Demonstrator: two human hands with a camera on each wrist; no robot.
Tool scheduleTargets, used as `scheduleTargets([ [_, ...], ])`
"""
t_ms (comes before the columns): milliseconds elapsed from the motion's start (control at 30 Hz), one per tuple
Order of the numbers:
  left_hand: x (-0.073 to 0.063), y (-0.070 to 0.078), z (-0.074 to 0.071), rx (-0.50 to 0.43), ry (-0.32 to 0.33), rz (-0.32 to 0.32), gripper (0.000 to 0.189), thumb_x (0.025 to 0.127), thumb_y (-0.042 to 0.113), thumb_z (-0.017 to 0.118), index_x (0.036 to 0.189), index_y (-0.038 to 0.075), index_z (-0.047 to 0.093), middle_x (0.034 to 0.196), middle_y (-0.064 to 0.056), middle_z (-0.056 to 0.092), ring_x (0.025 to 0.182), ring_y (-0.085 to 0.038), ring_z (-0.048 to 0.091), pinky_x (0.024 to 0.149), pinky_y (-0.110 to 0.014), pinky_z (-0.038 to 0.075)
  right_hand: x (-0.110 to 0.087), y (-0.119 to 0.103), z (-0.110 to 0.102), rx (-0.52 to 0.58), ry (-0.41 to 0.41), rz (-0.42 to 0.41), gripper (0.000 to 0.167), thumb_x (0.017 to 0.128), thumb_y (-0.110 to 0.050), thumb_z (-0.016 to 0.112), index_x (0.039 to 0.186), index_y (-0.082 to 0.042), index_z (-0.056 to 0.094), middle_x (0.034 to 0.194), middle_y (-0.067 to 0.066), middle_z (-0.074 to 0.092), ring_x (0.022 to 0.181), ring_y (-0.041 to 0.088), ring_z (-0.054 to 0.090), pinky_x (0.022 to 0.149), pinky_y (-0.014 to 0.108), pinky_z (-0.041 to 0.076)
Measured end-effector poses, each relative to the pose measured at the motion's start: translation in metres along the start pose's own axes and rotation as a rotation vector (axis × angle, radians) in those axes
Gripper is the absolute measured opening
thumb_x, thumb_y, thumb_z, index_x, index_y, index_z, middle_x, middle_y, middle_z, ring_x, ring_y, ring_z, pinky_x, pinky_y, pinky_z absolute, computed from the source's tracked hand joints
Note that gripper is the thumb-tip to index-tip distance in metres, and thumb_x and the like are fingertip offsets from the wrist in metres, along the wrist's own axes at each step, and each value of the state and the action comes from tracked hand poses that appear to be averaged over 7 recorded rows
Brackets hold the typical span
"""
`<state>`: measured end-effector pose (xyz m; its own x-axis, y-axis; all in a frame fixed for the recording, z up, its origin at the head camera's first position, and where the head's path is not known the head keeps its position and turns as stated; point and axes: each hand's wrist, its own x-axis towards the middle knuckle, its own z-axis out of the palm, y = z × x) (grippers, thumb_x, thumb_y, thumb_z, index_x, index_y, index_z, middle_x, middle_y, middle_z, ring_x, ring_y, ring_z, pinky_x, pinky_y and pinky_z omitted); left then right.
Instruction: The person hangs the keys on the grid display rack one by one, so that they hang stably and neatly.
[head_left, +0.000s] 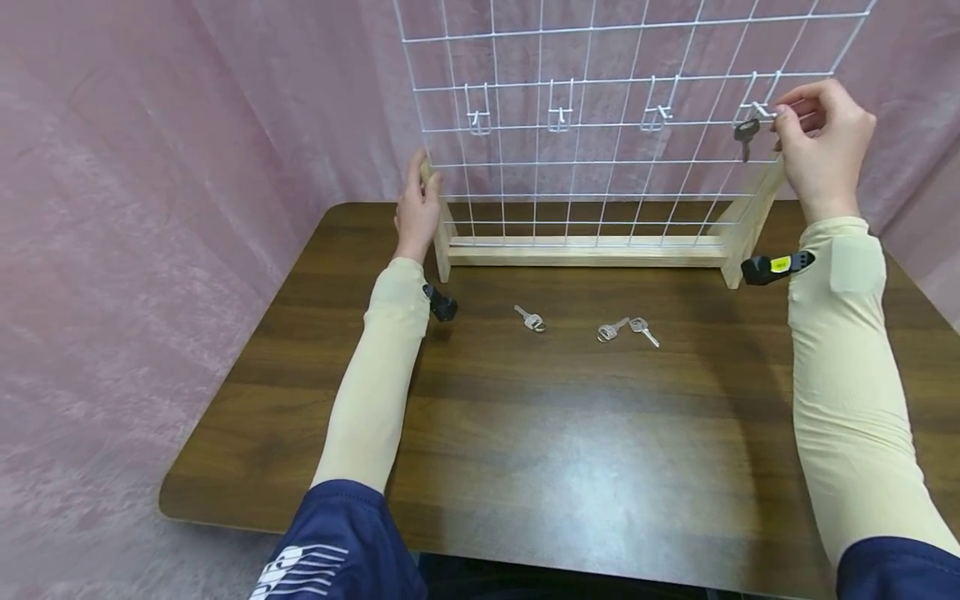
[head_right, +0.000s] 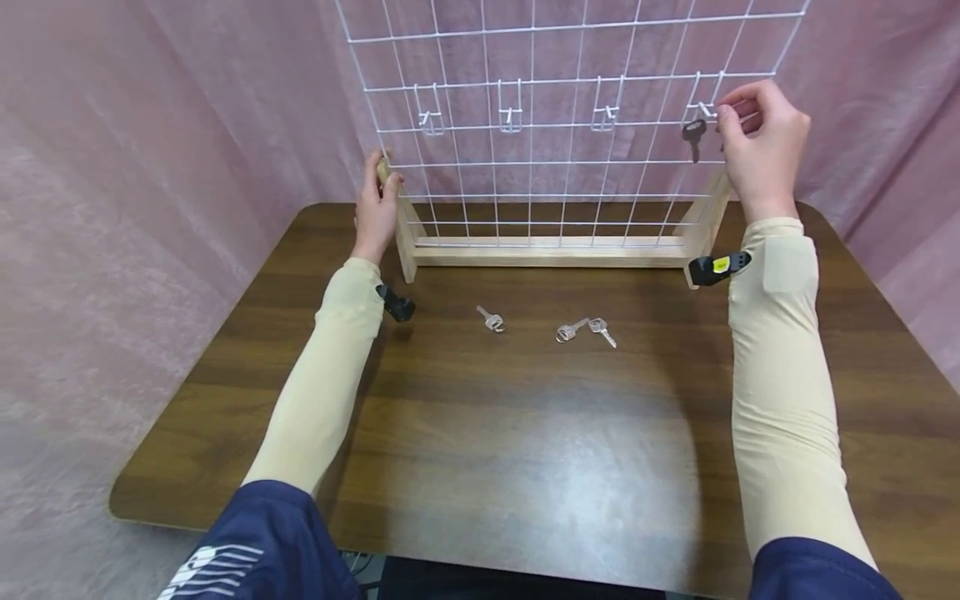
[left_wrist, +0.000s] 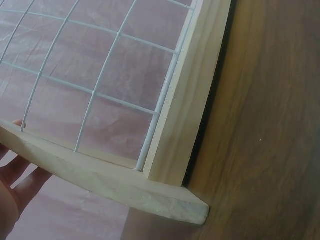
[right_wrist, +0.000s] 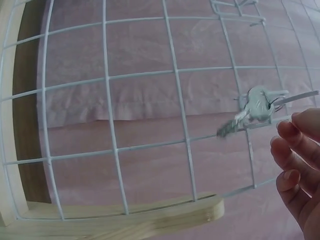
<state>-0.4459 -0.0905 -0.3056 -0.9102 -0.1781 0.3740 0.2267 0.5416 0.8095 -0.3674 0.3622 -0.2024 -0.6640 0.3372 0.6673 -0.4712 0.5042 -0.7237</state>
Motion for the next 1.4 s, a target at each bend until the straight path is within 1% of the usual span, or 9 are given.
scheduleTargets([
  [333,-0.001,0.001,0.002,0.012,0.019,-0.011,0.049,0.102,0.046,0.039,0.149,0.045,0.024,0.139,-0.003,0.059,0.117,-0.025,0.060,0.101,-0.050,0.039,-0.024,-0.012,0.000,0.015,0.064,-0.052,0.017,0.090,-0.012,0.062,0.085,-0.027,0.067,0.066,-0.025,0.061,0.052,-0.008,0.054,0.054,0.007,0.041],
  [433,-0.003,0.000,0.003,0.013,0.018,-0.022,0.048,0.102,0.048,0.038,0.148,0.046,0.024,0.138,-0.003,0.059,0.117,-0.024,0.060,0.101,-0.049,0.039,-0.040,-0.010,0.005,-0.049,0.049,-0.142,0.012,0.091,-0.014,0.060,0.087,-0.017,0.071,0.068,-0.033,0.058,0.057,-0.013,0.052,0.057,0.007,0.039],
  [533,-0.004,0.001,0.003,0.012,0.020,-0.023,0.048,0.102,0.049,0.038,0.148,0.046,0.025,0.138,-0.003,0.059,0.118,-0.023,0.059,0.101,-0.049,0.039,-0.055,-0.010,0.010,-0.120,-0.017,-0.269,0.019,0.091,-0.014,0.060,0.087,0.000,0.072,0.073,-0.041,0.052,0.064,-0.019,0.048,0.060,0.005,0.037],
  [633,-0.002,0.002,0.003,0.013,0.025,-0.014,0.048,0.102,0.049,0.037,0.148,0.045,0.025,0.138,-0.003,0.059,0.119,-0.022,0.059,0.100,-0.048,0.039,-0.067,-0.011,0.016,-0.193,-0.159,-0.386,0.022,0.092,-0.013,0.060,0.091,0.006,0.071,0.078,-0.036,0.055,0.070,-0.021,0.046,0.064,0.004,0.037],
  [833,0.002,0.007,0.002,0.007,0.034,-0.006,0.048,0.103,0.046,0.038,0.149,0.043,0.025,0.132,-0.005,0.061,0.110,-0.025,0.060,0.098,-0.049,0.040,-0.082,-0.008,0.032,-0.319,-0.446,-0.458,0.012,0.092,-0.011,0.063,0.092,-0.003,0.071,0.084,0.006,0.069,0.070,-0.017,0.041,0.066,0.007,0.034],
  [1000,0.003,0.011,0.004,0.015,0.031,-0.022,0.048,0.103,0.046,0.037,0.149,0.046,0.023,0.132,-0.004,0.061,0.104,-0.025,0.060,0.097,-0.047,0.041,-0.094,0.000,0.047,-0.403,-0.650,-0.494,0.008,0.092,-0.010,0.064,0.095,-0.006,0.070,0.084,0.004,0.070,0.073,0.001,0.052,0.067,0.021,0.040],
  [1167,0.005,0.011,0.004,0.008,0.014,-0.039,0.048,0.102,0.049,0.035,0.148,0.051,0.021,0.137,-0.002,0.059,0.104,-0.024,0.059,0.098,-0.045,0.040,-0.107,0.007,0.063,-0.403,-0.988,-0.497,0.010,0.093,-0.011,0.063,0.102,-0.010,0.068,0.094,0.002,0.070,0.084,0.016,0.062,0.076,0.038,0.049],
  [1300,0.004,0.008,0.005,0.013,0.008,-0.062,0.048,0.101,0.053,0.035,0.147,0.052,0.020,0.143,0.001,0.055,0.114,-0.024,0.058,0.102,-0.046,0.037,-0.120,0.017,0.076,-0.356,-1.294,-0.441,0.017,0.091,-0.014,0.067,0.106,-0.007,0.066,0.099,0.004,0.068,0.088,0.017,0.062,0.080,0.038,0.051],
  [1400,0.004,0.006,0.005,0.024,0.006,-0.065,0.049,0.100,0.054,0.034,0.147,0.052,0.019,0.144,0.003,0.054,0.119,-0.023,0.057,0.104,-0.047,0.036,-0.128,0.025,0.084,-0.352,-1.463,-0.400,0.022,0.087,-0.015,0.071,0.107,-0.007,0.064,0.098,0.005,0.063,0.085,0.015,0.058,0.076,0.031,0.048],
])
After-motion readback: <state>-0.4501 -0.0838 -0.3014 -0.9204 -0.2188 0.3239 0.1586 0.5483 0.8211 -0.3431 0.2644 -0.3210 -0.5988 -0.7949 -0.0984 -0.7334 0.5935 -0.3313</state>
